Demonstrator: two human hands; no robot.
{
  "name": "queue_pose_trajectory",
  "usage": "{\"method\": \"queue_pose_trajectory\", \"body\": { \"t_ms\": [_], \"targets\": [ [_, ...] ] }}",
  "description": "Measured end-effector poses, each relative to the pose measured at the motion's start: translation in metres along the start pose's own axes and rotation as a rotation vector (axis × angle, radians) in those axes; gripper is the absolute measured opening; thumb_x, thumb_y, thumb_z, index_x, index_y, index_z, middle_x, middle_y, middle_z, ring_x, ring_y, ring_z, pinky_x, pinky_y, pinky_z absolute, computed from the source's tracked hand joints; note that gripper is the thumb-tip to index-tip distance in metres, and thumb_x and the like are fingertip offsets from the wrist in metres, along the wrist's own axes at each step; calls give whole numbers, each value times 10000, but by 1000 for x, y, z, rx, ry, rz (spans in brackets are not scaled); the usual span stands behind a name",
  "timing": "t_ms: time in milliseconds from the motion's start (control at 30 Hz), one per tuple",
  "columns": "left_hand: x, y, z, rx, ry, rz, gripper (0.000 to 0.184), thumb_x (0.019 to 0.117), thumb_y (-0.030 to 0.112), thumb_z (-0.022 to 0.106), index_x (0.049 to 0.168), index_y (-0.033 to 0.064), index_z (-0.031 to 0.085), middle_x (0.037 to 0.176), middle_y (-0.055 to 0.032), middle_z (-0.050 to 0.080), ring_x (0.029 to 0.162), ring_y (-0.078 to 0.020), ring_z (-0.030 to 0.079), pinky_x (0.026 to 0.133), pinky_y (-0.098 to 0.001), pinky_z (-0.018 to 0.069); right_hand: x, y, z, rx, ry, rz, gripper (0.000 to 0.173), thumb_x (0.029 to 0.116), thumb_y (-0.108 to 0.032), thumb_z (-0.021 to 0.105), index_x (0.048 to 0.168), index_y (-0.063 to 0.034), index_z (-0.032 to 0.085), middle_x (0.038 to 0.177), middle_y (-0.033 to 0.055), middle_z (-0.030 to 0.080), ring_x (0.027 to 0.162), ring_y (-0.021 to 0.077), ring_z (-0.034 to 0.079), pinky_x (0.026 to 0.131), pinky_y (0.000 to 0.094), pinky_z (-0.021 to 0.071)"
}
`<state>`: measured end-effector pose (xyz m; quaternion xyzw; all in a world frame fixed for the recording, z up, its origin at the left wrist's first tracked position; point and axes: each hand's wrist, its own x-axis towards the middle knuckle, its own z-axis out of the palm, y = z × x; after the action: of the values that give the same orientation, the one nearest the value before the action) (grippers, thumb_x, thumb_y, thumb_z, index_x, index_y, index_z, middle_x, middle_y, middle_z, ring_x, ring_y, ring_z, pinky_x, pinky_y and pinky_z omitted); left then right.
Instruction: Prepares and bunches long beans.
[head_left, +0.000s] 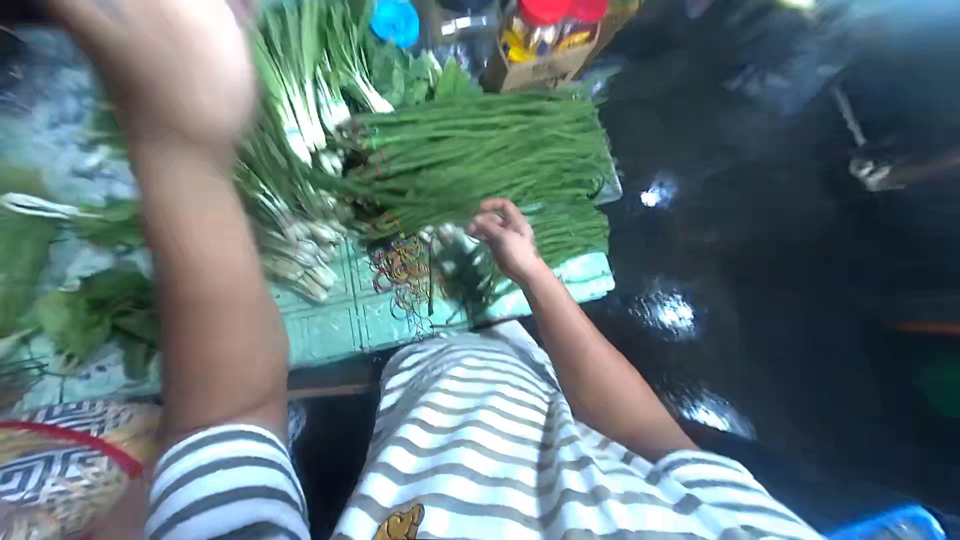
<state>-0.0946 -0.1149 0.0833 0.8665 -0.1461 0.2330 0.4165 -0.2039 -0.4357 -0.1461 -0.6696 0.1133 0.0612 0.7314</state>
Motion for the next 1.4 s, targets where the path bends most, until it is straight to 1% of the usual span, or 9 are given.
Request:
{"method": "queue_pose_trajectory", "body": {
  "t_ms": [133,233,333,433,600,800,967,1300,1400],
  "targets": [
    [-32,19,70,-336,-413,-130,281,1094,188,373,1173,10,575,919,-32,627,720,-78,571,665,-287,512,24,-59,-44,106,86,-192,392,963,62,376,1313,-106,432,1132,78,705,863,242,741,812,441,632],
    [-64,18,121,-388,-557,-292,371,1119,232,330,1272,10,586,941,-47,653,673,-81,547,605,-274,486,29,-111,-51,128,92,-374,372,940,99,522,1230,-120,444,1127,92,737,698,244,741,623,408,653],
    [-88,38,155,-489,-574,-366,368,1126,321,313,1216,90,584,816,-12,576,543,-78,438,472,-236,379,25,-131,-66,28,-6,-559,589,776,37,797,1238,-94,454,1142,148,727,934,310,762,806,442,666],
    [-97,55,179,-496,-675,-413,388,1125,373,316,1293,128,566,906,-17,633,572,-86,483,489,-240,419,24,-135,-83,-294,-122,-794,865,695,-328,899,1337,-33,399,1241,148,699,1141,254,702,1009,432,587],
    [-91,83,219,-484,-896,-319,306,1124,235,342,1146,64,594,817,-33,602,621,-105,541,540,-259,485,19,-140,-91,-639,-234,-809,853,641,-342,856,1344,-68,458,1115,49,714,1062,204,697,932,518,571],
    [-95,84,250,-937,-891,-537,343,1091,226,299,1163,121,618,779,27,562,616,-61,515,576,-223,472,13,-81,-108,-321,8,-781,541,740,-253,892,1101,-83,527,935,33,709,841,161,734,773,397,656],
    [-116,90,269,-882,-717,-633,214,1082,119,436,1277,96,522,843,-34,605,657,-101,573,623,-256,519,-5,-54,-116,-364,189,-856,279,764,-232,877,801,-110,628,820,-5,691,828,142,701,920,443,598],
    [-132,92,276,-560,-733,-426,79,1014,65,587,1084,74,553,940,-86,654,754,-175,648,672,-350,568,-21,-61,-118,-660,-410,-888,147,956,-162,653,819,-115,633,748,-15,637,755,116,629,811,399,516],
    [-135,87,277,-655,-694,-381,102,1029,61,563,1125,89,544,916,-79,654,739,-169,642,673,-333,570,-23,-53,-118,-160,-575,-774,174,969,-108,650,818,-42,592,786,57,628,772,137,626,734,328,545]
  ]
}}
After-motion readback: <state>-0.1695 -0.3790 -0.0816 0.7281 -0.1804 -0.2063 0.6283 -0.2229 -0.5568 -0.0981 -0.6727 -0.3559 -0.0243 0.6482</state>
